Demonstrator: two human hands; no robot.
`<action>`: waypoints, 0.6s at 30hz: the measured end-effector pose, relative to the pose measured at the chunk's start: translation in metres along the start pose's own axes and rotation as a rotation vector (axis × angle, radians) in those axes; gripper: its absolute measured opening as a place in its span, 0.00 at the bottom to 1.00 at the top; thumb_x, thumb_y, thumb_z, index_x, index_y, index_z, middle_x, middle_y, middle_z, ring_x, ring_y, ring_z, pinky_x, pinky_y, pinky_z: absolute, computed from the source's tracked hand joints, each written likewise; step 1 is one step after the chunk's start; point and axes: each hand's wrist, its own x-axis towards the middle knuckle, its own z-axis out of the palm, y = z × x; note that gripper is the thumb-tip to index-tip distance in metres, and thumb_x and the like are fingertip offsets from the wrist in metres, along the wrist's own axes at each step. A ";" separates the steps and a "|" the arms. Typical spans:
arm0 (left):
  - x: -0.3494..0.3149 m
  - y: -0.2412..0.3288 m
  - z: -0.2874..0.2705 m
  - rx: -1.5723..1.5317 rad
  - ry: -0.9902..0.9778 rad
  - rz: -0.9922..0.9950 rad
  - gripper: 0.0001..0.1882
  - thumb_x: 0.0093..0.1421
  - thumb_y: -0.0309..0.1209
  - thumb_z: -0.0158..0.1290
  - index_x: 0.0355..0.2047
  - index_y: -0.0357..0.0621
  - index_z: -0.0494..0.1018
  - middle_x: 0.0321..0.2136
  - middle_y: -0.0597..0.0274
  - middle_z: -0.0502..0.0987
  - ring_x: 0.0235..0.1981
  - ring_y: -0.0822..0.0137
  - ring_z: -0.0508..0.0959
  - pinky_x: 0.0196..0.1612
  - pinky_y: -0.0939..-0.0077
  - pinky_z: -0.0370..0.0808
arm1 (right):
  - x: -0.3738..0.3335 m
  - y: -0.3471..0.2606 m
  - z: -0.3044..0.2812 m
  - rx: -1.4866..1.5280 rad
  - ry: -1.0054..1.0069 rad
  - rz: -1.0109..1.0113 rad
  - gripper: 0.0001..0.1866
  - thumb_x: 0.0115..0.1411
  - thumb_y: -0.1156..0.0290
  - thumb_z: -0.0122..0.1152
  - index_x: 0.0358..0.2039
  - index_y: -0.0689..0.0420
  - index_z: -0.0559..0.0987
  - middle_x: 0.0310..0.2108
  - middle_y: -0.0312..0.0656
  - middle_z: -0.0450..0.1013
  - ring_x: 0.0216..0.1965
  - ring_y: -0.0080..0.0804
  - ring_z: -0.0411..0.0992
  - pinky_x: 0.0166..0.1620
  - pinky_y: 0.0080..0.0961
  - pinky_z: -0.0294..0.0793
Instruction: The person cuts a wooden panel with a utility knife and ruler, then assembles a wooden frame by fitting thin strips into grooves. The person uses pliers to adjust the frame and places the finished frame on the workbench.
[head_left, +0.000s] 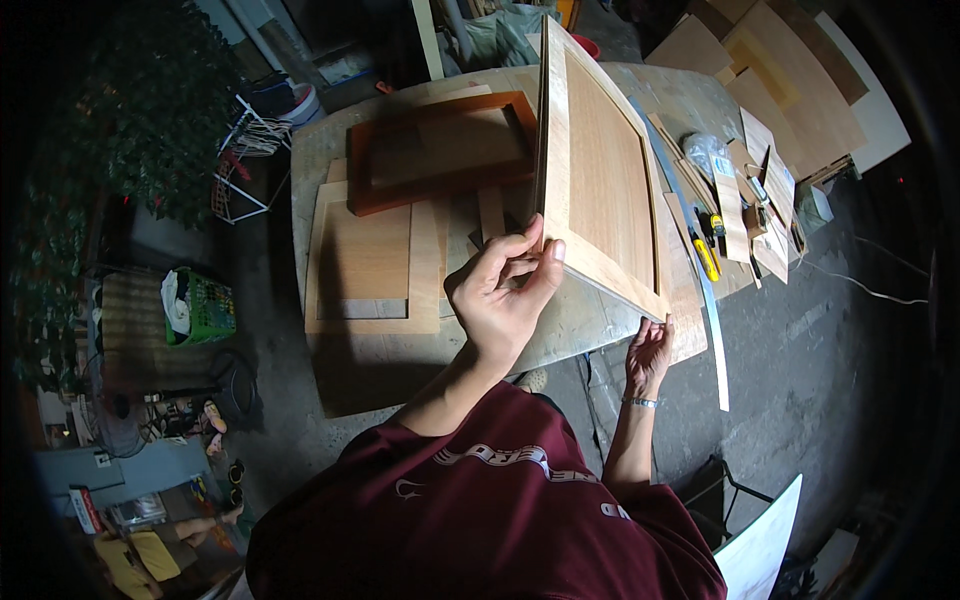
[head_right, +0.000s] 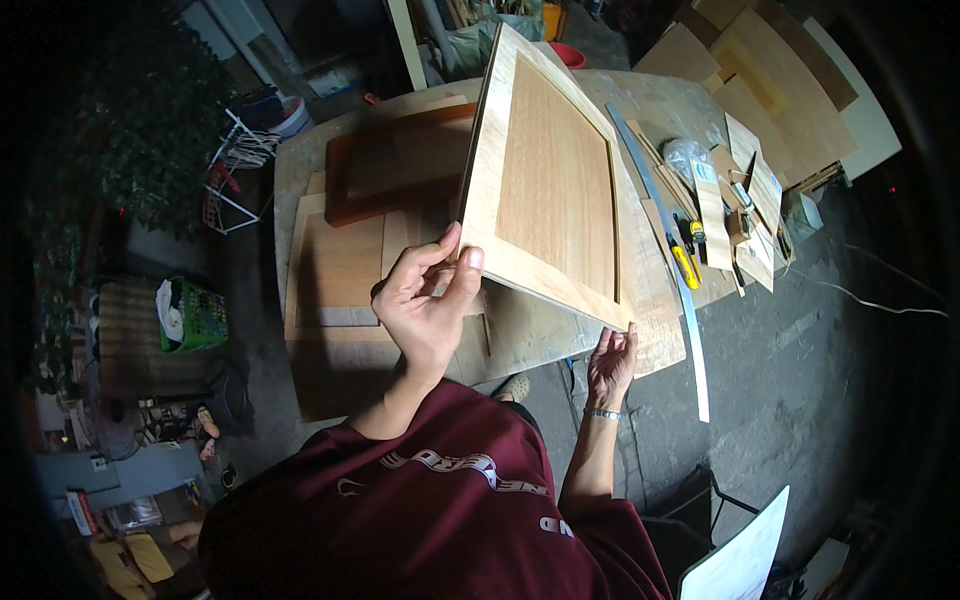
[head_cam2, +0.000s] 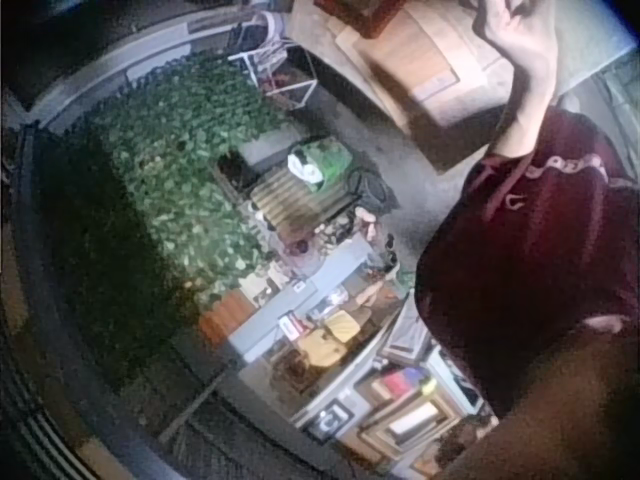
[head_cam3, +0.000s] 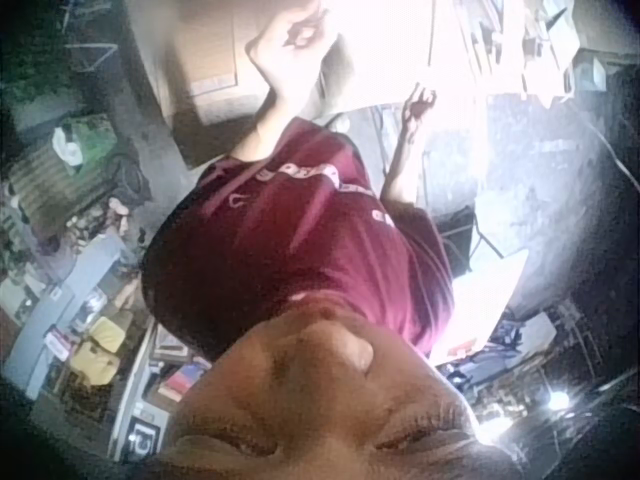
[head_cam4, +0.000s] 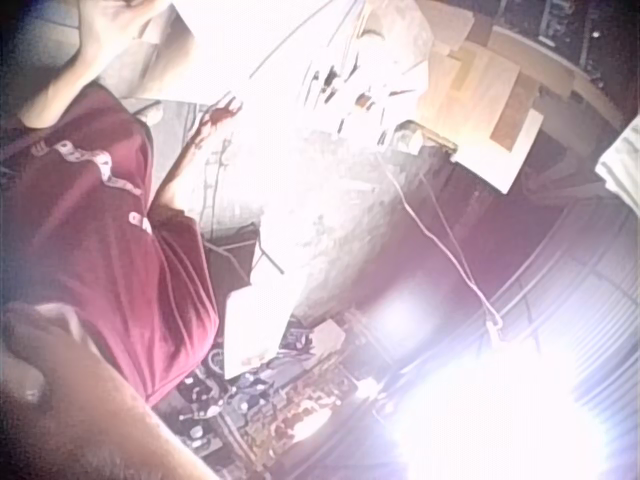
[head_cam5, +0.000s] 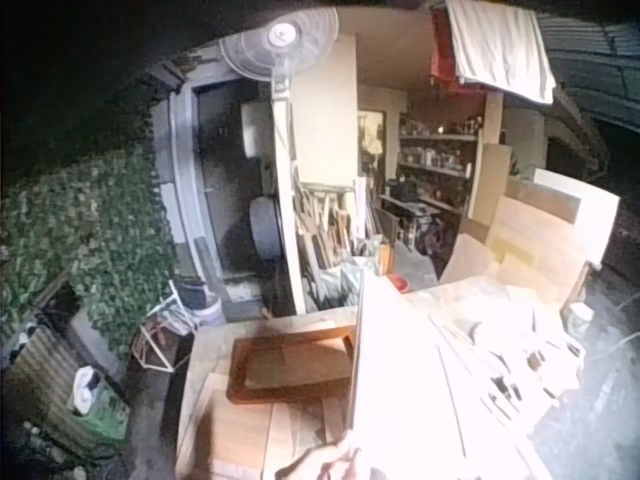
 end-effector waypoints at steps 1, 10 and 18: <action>0.001 -0.002 -0.001 -0.005 0.002 0.018 0.11 0.58 0.16 0.64 0.42 0.28 0.78 0.39 0.51 0.83 0.36 0.74 0.82 0.40 0.82 0.82 | -0.002 -0.001 0.001 -0.005 -0.005 -0.002 0.16 0.69 0.68 0.61 0.51 0.64 0.75 0.46 0.45 0.80 0.46 0.28 0.81 0.48 0.21 0.86; -0.002 -0.010 -0.002 -0.012 0.023 0.038 0.11 0.58 0.15 0.64 0.42 0.28 0.79 0.39 0.52 0.83 0.34 0.78 0.80 0.37 0.85 0.79 | -0.006 -0.009 -0.001 -0.049 -0.004 -0.019 0.17 0.70 0.66 0.60 0.54 0.61 0.75 0.47 0.41 0.80 0.46 0.26 0.80 0.47 0.21 0.86; -0.005 -0.052 -0.046 -0.090 0.147 -0.334 0.12 0.68 0.23 0.56 0.50 0.34 0.76 0.37 0.62 0.80 0.33 0.82 0.76 0.38 0.83 0.82 | -0.023 -0.028 0.032 -0.319 -0.098 -0.269 0.16 0.69 0.71 0.61 0.55 0.55 0.70 0.48 0.40 0.78 0.48 0.29 0.79 0.49 0.33 0.82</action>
